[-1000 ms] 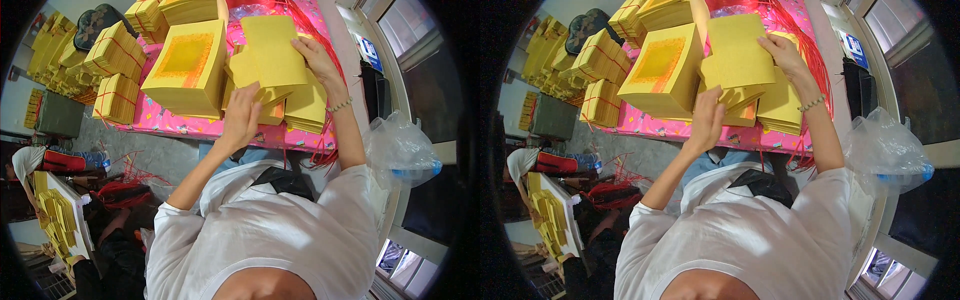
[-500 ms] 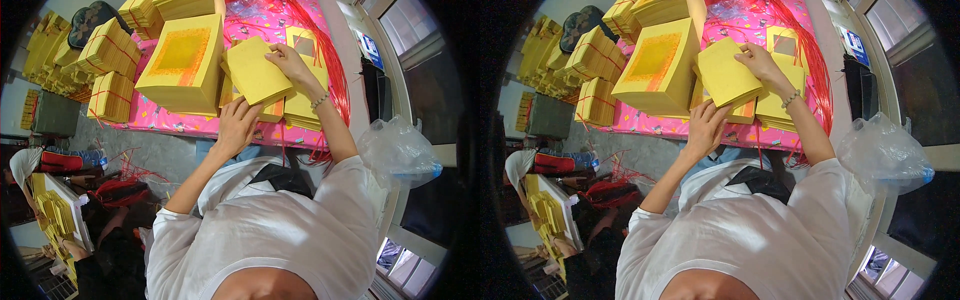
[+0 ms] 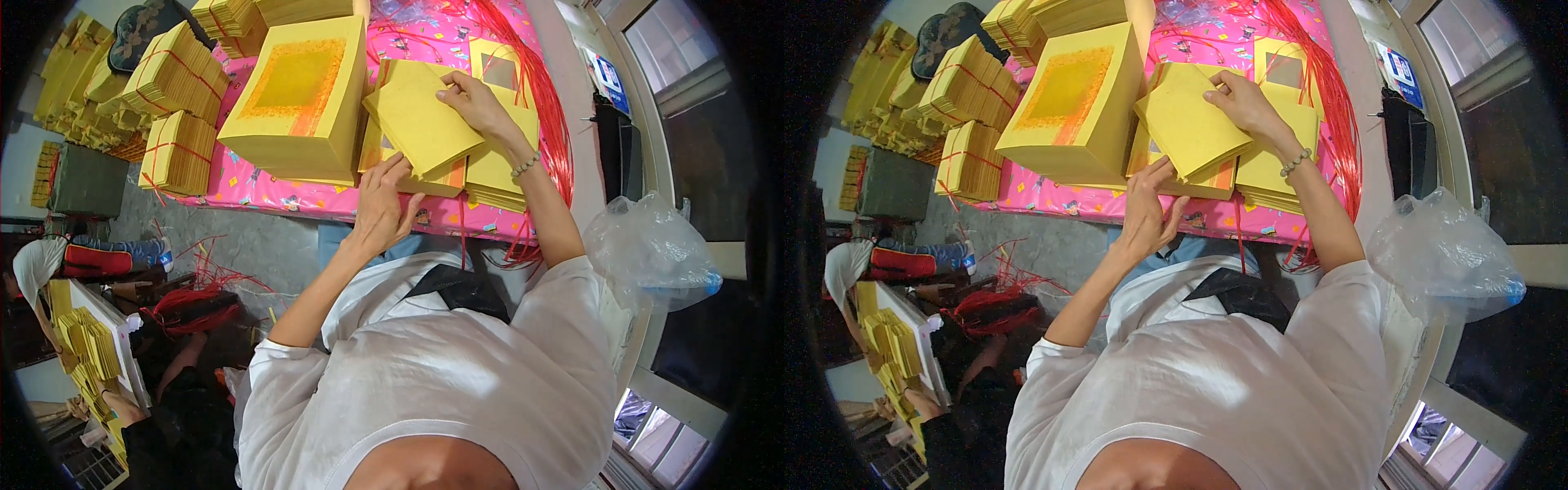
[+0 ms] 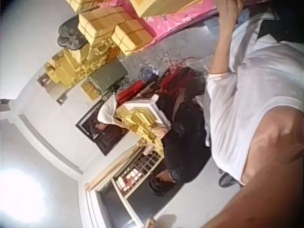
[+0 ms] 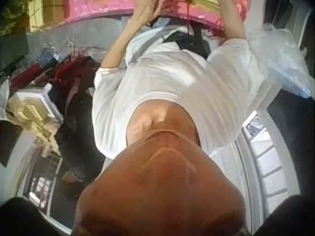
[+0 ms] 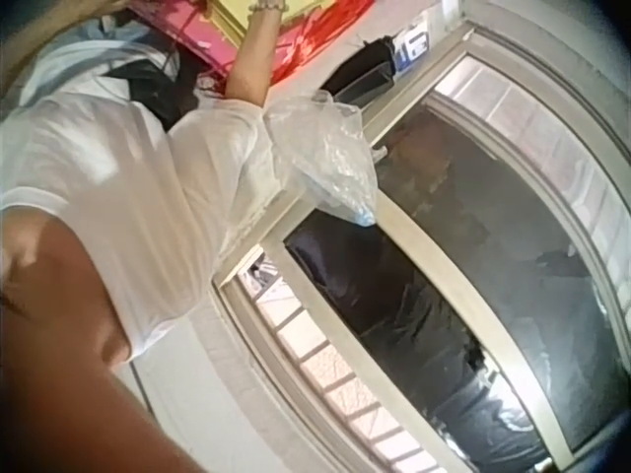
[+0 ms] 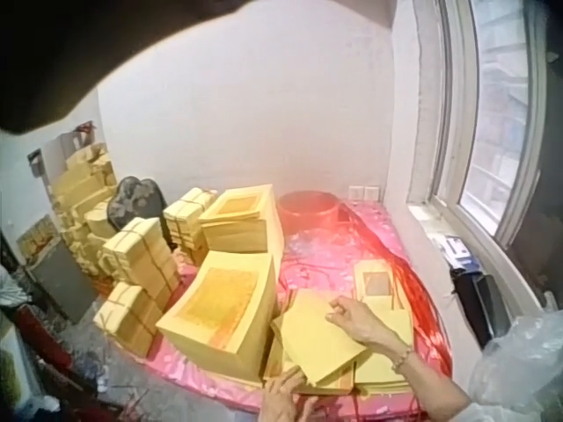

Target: Arranging and stacking yellow Joss paper sheets on a work table.

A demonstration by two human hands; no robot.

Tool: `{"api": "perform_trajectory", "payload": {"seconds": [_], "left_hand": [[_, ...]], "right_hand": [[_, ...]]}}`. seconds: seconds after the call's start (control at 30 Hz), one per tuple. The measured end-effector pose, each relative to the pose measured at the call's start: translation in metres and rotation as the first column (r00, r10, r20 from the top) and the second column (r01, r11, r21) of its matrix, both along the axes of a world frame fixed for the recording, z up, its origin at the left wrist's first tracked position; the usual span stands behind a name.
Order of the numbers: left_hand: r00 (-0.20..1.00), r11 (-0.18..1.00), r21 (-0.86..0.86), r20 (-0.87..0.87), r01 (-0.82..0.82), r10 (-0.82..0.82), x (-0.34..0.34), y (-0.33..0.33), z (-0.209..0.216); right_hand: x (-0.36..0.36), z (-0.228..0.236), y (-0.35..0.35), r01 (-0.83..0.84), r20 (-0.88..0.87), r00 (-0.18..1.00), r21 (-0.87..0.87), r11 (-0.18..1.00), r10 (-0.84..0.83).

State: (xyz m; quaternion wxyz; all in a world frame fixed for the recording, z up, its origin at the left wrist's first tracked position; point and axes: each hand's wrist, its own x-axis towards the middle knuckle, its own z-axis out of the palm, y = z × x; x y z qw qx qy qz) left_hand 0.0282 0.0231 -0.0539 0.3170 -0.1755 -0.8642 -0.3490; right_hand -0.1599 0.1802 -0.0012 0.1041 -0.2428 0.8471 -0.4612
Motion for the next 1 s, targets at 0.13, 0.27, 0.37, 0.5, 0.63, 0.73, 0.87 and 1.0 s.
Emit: {"api": "perform_trajectory", "payload": {"seconds": [0.13,0.27,0.37,0.5,0.63,0.73,0.87,1.0], "left_hand": [[0.999,0.999,0.003,-0.012,-0.033,0.033,0.0,0.002,0.0],[0.997,0.998,-0.051,0.067,-0.038,0.042,0.0,0.0,0.008],[0.995,0.993,-0.112,0.089,-0.024,0.034,0.0,-0.001,0.007],[0.993,0.991,-0.131,0.11,-0.027,0.042,-0.001,-0.002,0.005],[0.993,0.987,-0.159,0.103,-0.034,0.051,-0.001,-0.003,0.005],[0.994,0.988,-0.15,0.101,-0.033,0.049,0.0,-0.003,0.004],[0.993,0.99,-0.136,0.108,-0.026,0.041,0.001,-0.002,0.003],[0.993,0.992,-0.121,0.11,-0.023,0.036,0.001,-0.002,0.004]], "right_hand": [[-0.002,-0.006,-0.001,0.025,-0.032,0.999,0.026,0.999,-0.024],[0.001,-0.006,-0.003,0.056,-0.11,0.993,0.079,0.995,-0.047],[0.001,-0.007,-0.004,0.03,-0.085,0.996,0.092,0.995,-0.022],[0.002,-0.007,-0.006,0.058,-0.242,0.97,0.152,0.987,-0.02],[0.01,-0.004,-0.011,0.155,-0.547,0.837,0.244,0.957,0.004],[0.027,0.007,-0.017,0.245,-0.571,0.821,0.323,0.914,-0.018],[0.036,0.005,-0.022,0.303,-0.568,0.822,0.368,0.879,-0.045],[0.033,0.0,-0.019,0.327,-0.661,0.75,0.394,0.859,0.017]]}}
